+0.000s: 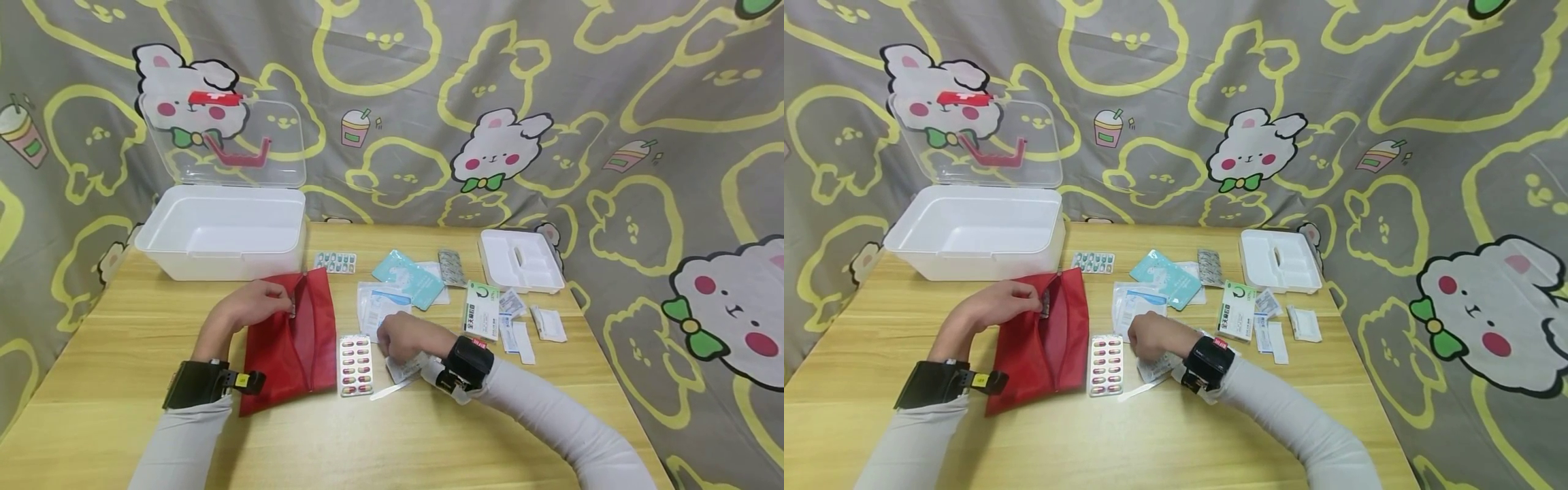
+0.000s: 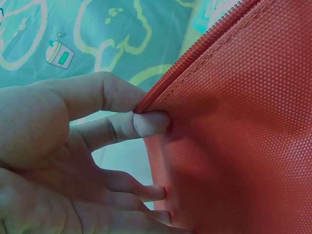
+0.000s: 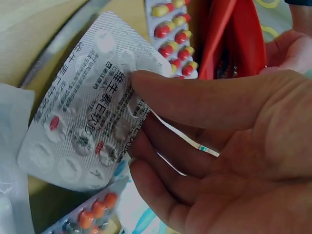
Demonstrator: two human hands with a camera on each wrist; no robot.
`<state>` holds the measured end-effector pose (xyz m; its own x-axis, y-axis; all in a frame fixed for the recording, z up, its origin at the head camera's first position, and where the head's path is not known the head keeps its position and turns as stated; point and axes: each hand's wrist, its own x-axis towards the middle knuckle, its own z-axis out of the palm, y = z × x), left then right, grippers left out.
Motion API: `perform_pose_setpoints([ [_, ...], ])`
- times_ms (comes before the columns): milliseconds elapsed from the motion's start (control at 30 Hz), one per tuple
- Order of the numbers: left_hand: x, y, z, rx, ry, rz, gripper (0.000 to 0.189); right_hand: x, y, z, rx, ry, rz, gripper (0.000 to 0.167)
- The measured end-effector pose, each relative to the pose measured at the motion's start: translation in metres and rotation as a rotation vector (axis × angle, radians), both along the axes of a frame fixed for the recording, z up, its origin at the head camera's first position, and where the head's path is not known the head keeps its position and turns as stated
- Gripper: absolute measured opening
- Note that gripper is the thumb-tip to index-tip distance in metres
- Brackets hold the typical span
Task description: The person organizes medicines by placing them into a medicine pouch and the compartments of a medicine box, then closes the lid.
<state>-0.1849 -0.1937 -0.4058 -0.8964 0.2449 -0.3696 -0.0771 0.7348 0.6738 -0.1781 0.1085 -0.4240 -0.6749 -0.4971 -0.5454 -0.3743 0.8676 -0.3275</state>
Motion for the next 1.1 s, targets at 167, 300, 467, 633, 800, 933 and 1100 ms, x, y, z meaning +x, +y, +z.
perform_pose_setpoints([
  [167, -0.001, 0.0, 0.0, 0.005, 0.001, -0.008, 0.017, -0.007, 0.0, 0.009, -0.078, 0.033, -0.012, 0.02],
  [300, 0.0, 0.0, 0.0, 0.007, -0.003, -0.007, 0.017, -0.013, 0.001, 0.015, -0.172, 0.065, -0.035, 0.023],
  [467, 0.0, -0.001, -0.001, 0.008, -0.005, -0.006, 0.017, -0.023, 0.002, 0.018, -0.254, 0.038, -0.118, 0.025],
  [633, -0.001, -0.001, 0.0, 0.003, -0.004, -0.01, 0.017, -0.033, 0.0, 0.019, -0.318, 0.068, -0.191, 0.013],
  [800, -0.001, -0.001, 0.0, -0.004, -0.003, -0.014, 0.017, -0.044, -0.002, 0.018, -0.398, 0.087, -0.302, 0.008],
  [933, -0.001, -0.001, 0.0, -0.005, -0.006, -0.015, 0.017, -0.054, -0.006, 0.015, -0.484, 0.073, -0.405, 0.01],
  [1100, -0.001, -0.003, 0.0, -0.006, -0.003, -0.016, 0.016, -0.06, -0.014, 0.015, -0.602, 0.01, -0.506, 0.015],
])
